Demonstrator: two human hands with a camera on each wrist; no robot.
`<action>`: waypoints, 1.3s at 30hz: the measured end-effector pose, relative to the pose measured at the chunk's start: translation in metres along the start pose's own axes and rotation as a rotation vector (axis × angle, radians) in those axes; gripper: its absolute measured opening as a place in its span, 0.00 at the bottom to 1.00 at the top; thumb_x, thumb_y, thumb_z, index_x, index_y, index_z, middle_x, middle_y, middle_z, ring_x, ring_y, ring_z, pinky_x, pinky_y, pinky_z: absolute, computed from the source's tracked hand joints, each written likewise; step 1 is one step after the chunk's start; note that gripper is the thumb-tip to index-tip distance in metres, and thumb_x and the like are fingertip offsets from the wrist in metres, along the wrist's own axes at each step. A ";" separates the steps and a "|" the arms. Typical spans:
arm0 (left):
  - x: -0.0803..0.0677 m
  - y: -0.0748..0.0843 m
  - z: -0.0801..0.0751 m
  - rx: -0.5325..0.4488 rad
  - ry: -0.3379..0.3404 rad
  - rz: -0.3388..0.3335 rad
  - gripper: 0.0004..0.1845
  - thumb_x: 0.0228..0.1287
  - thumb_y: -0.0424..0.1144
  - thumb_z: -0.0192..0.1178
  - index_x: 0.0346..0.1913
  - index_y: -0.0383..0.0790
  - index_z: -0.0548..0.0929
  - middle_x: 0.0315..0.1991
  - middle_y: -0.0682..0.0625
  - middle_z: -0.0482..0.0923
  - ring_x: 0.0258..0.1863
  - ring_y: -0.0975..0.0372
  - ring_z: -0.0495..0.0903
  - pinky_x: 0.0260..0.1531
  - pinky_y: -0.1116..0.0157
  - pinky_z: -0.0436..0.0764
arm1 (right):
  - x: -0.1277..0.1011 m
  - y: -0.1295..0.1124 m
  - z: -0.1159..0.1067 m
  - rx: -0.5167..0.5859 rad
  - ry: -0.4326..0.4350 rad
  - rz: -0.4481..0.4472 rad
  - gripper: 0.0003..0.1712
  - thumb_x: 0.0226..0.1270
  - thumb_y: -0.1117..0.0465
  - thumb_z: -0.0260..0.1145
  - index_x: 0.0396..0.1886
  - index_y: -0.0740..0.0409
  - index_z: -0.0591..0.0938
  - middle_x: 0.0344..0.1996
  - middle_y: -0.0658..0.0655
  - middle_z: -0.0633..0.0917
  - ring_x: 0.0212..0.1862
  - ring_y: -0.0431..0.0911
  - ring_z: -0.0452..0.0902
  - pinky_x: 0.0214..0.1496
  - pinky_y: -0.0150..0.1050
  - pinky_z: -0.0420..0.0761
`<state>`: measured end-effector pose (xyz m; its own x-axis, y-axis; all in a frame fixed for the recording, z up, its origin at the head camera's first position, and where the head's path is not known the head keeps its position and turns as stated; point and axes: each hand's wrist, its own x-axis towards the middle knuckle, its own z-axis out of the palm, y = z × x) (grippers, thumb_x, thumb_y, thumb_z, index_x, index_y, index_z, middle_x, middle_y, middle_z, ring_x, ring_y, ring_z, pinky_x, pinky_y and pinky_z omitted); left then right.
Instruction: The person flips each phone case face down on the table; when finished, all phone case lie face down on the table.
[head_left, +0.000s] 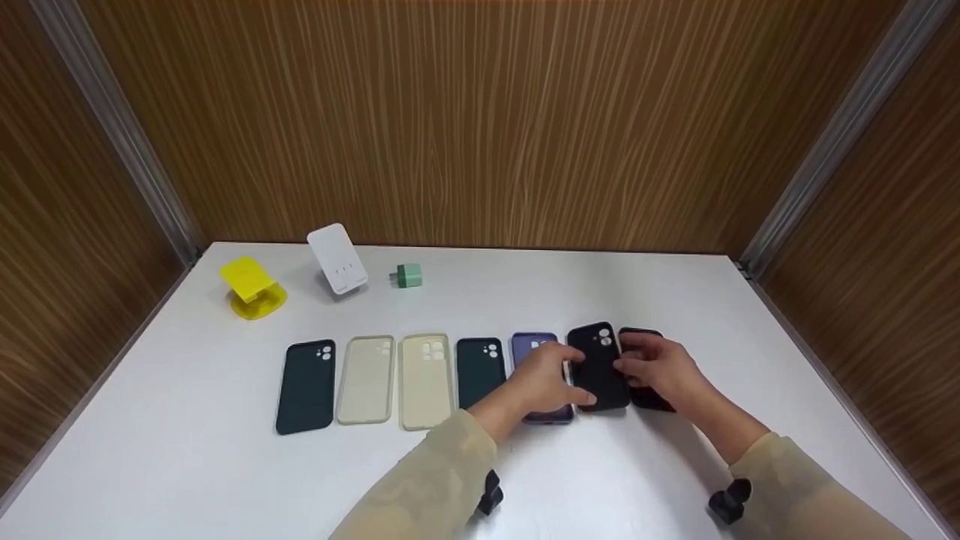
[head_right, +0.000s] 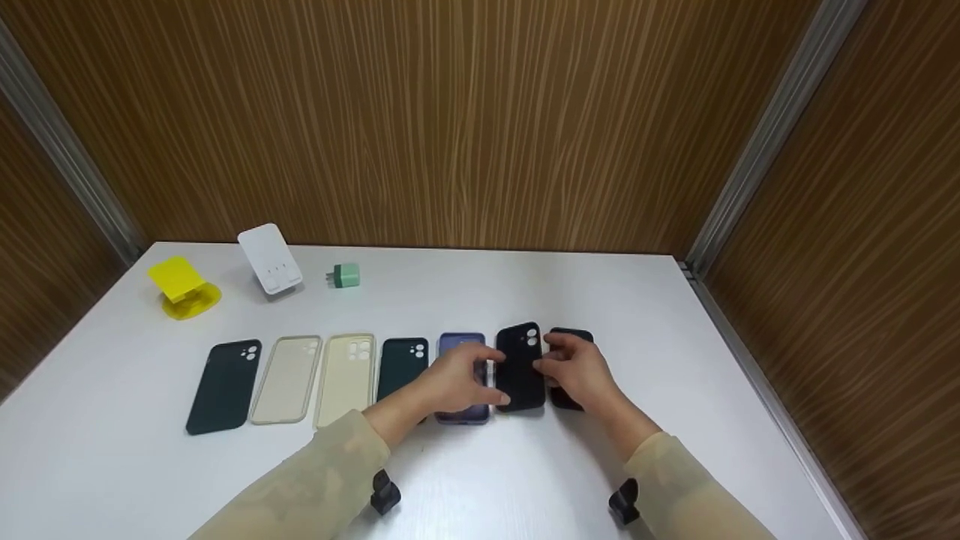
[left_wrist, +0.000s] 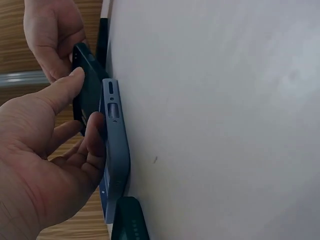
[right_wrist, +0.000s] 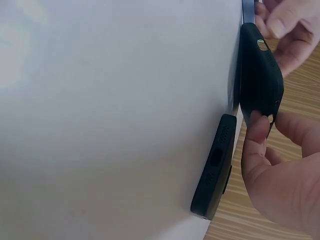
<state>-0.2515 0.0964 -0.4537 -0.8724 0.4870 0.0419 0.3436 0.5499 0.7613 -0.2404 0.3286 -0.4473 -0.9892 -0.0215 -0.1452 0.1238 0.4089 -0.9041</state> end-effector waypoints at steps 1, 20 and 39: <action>0.000 0.002 0.000 -0.002 0.014 0.002 0.34 0.57 0.43 0.82 0.66 0.40 0.84 0.64 0.46 0.81 0.66 0.58 0.77 0.69 0.65 0.72 | 0.000 0.000 0.001 0.009 0.001 0.003 0.37 0.74 0.65 0.70 0.77 0.71 0.68 0.55 0.66 0.85 0.48 0.45 0.83 0.47 0.35 0.86; -0.009 0.016 0.023 -0.340 0.046 -0.032 0.45 0.52 0.36 0.84 0.75 0.40 0.75 0.65 0.46 0.81 0.61 0.56 0.83 0.59 0.70 0.79 | 0.002 -0.003 0.000 0.187 -0.049 0.038 0.40 0.76 0.63 0.69 0.80 0.72 0.63 0.59 0.65 0.84 0.54 0.46 0.85 0.55 0.36 0.85; -0.010 0.019 0.025 -0.434 0.110 -0.076 0.43 0.55 0.38 0.83 0.75 0.39 0.75 0.60 0.48 0.83 0.58 0.60 0.82 0.59 0.67 0.80 | 0.000 -0.007 0.000 0.281 -0.159 0.027 0.36 0.79 0.60 0.67 0.79 0.71 0.66 0.72 0.74 0.71 0.61 0.49 0.83 0.61 0.39 0.83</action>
<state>-0.2275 0.1185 -0.4561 -0.9295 0.3679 0.0258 0.1196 0.2345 0.9647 -0.2409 0.3261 -0.4406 -0.9632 -0.1658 -0.2117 0.1887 0.1443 -0.9714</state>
